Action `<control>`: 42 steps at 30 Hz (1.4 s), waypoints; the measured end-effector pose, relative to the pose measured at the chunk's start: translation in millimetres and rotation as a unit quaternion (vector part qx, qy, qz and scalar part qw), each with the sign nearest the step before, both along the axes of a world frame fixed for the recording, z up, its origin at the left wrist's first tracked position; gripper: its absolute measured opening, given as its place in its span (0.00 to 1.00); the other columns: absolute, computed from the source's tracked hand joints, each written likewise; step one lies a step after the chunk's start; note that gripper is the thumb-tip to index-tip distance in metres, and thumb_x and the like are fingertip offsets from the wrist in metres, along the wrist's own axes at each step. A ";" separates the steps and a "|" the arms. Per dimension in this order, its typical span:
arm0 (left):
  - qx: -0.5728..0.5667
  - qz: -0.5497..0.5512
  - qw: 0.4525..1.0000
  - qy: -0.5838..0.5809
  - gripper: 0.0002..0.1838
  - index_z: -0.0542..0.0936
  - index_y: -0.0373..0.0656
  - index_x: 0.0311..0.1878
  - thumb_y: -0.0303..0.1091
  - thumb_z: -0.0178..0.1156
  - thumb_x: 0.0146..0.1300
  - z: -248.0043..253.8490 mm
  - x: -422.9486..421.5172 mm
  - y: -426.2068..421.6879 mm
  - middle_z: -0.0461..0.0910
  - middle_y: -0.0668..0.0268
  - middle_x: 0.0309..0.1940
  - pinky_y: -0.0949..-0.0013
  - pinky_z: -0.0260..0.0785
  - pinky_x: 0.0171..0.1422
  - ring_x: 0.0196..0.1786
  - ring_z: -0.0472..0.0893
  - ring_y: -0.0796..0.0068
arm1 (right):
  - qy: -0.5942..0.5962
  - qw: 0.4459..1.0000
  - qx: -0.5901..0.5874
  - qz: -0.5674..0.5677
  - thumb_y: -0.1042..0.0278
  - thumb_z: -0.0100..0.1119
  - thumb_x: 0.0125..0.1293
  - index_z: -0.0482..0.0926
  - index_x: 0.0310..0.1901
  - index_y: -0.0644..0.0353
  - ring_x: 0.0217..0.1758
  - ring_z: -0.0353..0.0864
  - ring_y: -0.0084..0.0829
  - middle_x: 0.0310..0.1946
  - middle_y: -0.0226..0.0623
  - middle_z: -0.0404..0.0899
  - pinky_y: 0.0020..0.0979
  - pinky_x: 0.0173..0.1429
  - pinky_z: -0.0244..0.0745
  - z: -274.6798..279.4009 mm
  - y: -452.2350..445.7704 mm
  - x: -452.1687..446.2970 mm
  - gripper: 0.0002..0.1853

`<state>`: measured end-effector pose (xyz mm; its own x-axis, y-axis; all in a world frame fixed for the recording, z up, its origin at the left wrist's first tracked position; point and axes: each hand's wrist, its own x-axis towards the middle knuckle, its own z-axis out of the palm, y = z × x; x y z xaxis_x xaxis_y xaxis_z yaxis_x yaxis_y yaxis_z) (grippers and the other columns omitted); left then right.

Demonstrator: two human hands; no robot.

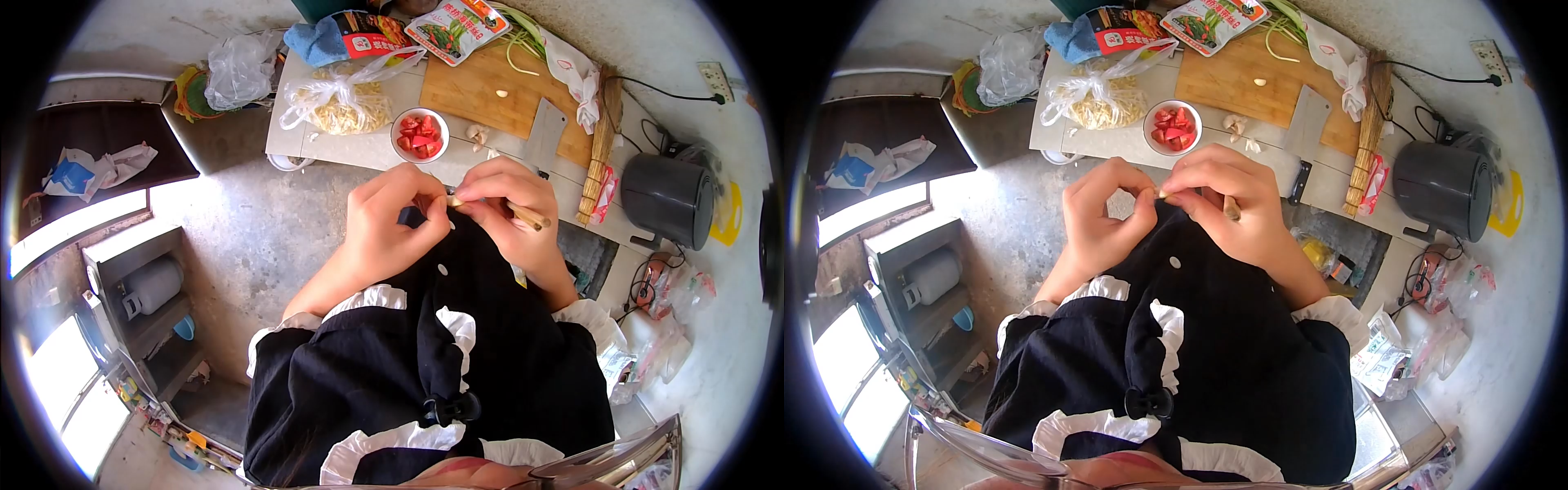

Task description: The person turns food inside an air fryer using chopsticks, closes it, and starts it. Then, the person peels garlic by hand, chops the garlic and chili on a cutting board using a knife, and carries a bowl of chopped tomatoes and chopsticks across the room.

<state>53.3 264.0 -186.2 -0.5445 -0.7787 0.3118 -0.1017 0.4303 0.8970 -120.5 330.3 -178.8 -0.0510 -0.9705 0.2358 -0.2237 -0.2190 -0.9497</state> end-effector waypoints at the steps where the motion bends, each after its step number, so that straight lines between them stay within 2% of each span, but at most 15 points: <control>1: 0.029 -0.003 1.000 0.004 0.06 0.77 0.36 0.30 0.18 0.63 0.49 -1.8 0.6 -0.3 0.78 0.64 0.24 0.74 0.73 0.33 0.26 0.80 0.75 | -0.007 1.000 -0.005 0.003 0.87 0.64 0.54 0.82 0.37 0.60 0.29 0.75 0.16 0.36 0.33 0.80 0.18 0.26 0.62 -1.3 -0.1 -1.0 0.11; 7: 0.297 -0.034 0.952 0.067 0.02 0.77 0.34 0.32 0.20 0.59 0.55 -8.2 5.3 1.0 0.78 0.66 0.26 0.77 0.72 0.39 0.30 0.79 0.81 | -0.074 0.996 -0.046 -0.008 0.86 0.63 0.56 0.81 0.38 0.61 0.24 0.70 0.13 0.37 0.34 0.80 0.16 0.24 0.57 -8.9 -1.7 0.1 0.10; 10: 0.339 -0.068 0.932 0.111 0.02 0.76 0.33 0.33 0.22 0.57 0.59 -6.2 5.1 -0.4 0.77 0.65 0.27 0.77 0.71 0.39 0.30 0.78 0.81 | -0.067 0.997 -0.033 -0.012 0.86 0.63 0.57 0.81 0.38 0.61 0.23 0.69 0.12 0.38 0.34 0.80 0.16 0.24 0.56 -9.7 -1.3 -0.7 0.10; 13: 0.279 -0.103 0.949 0.106 0.03 0.75 0.33 0.34 0.23 0.56 0.61 -12.0 3.8 -1.9 0.76 0.65 0.25 0.76 0.70 0.36 0.28 0.77 0.81 | -0.051 0.998 -0.033 -0.009 0.85 0.63 0.57 0.81 0.38 0.61 0.23 0.68 0.12 0.38 0.34 0.80 0.16 0.24 0.57 -9.9 -1.9 -1.4 0.09; 16: 0.222 -0.084 0.971 0.040 0.04 0.75 0.33 0.33 0.24 0.55 0.63 -6.8 -1.0 -0.9 0.75 0.65 0.24 0.76 0.68 0.32 0.27 0.76 0.81 | -0.034 0.998 -0.048 -0.009 0.85 0.63 0.57 0.81 0.38 0.61 0.23 0.68 0.12 0.38 0.34 0.80 0.16 0.24 0.56 -11.5 -3.0 -2.4 0.09; 20: 0.299 -0.093 0.947 0.065 0.05 0.74 0.34 0.33 0.24 0.55 0.64 -5.9 -0.6 -0.6 0.75 0.66 0.23 0.76 0.66 0.29 0.25 0.75 0.82 | -0.066 0.997 -0.045 -0.014 0.84 0.62 0.58 0.80 0.39 0.61 0.24 0.67 0.12 0.39 0.34 0.80 0.17 0.26 0.58 -11.4 -2.0 -0.6 0.08; 28: 0.350 -0.114 0.925 0.088 0.04 0.74 0.35 0.35 0.25 0.54 0.65 -13.8 1.3 1.6 0.75 0.68 0.27 0.78 0.66 0.31 0.26 0.74 0.83 | -0.140 0.989 0.017 -0.050 0.82 0.61 0.60 0.81 0.41 0.61 0.24 0.64 0.14 0.40 0.34 0.79 0.17 0.29 0.57 -12.0 4.3 1.9 0.08; 31: 0.367 -0.116 0.916 0.113 0.04 0.74 0.34 0.38 0.26 0.54 0.66 -9.4 -0.9 0.0 0.76 0.67 0.28 0.77 0.67 0.33 0.27 0.75 0.82 | -0.059 0.996 -0.060 -0.037 0.82 0.62 0.60 0.81 0.41 0.61 0.24 0.64 0.14 0.40 0.33 0.79 0.17 0.29 0.57 -17.5 0.4 -3.7 0.09; 34: 0.365 -0.124 0.914 0.123 0.07 0.75 0.33 0.42 0.27 0.56 0.66 -10.9 -4.0 2.1 0.77 0.66 0.29 0.77 0.69 0.34 0.27 0.76 0.81 | -0.077 0.995 -0.039 -0.045 0.82 0.62 0.60 0.81 0.41 0.61 0.24 0.65 0.14 0.41 0.34 0.79 0.17 0.28 0.58 -16.6 1.8 -3.6 0.08; 37: 0.335 -0.121 0.930 0.086 0.09 0.75 0.32 0.45 0.28 0.57 0.66 -9.8 -7.1 3.5 0.78 0.64 0.30 0.76 0.71 0.34 0.28 0.78 0.80 | -0.070 0.996 -0.053 -0.026 0.83 0.63 0.59 0.81 0.41 0.61 0.24 0.65 0.14 0.42 0.35 0.80 0.17 0.27 0.58 -17.9 0.1 -4.8 0.09; 42: 0.286 -0.096 0.951 0.063 0.08 0.78 0.32 0.44 0.26 0.59 0.65 -9.1 -5.7 5.0 0.80 0.63 0.29 0.76 0.71 0.31 0.27 0.80 0.79 | -0.067 0.997 -0.047 -0.019 0.84 0.63 0.57 0.81 0.41 0.61 0.22 0.63 0.11 0.44 0.34 0.80 0.16 0.25 0.55 -16.9 1.8 -5.7 0.11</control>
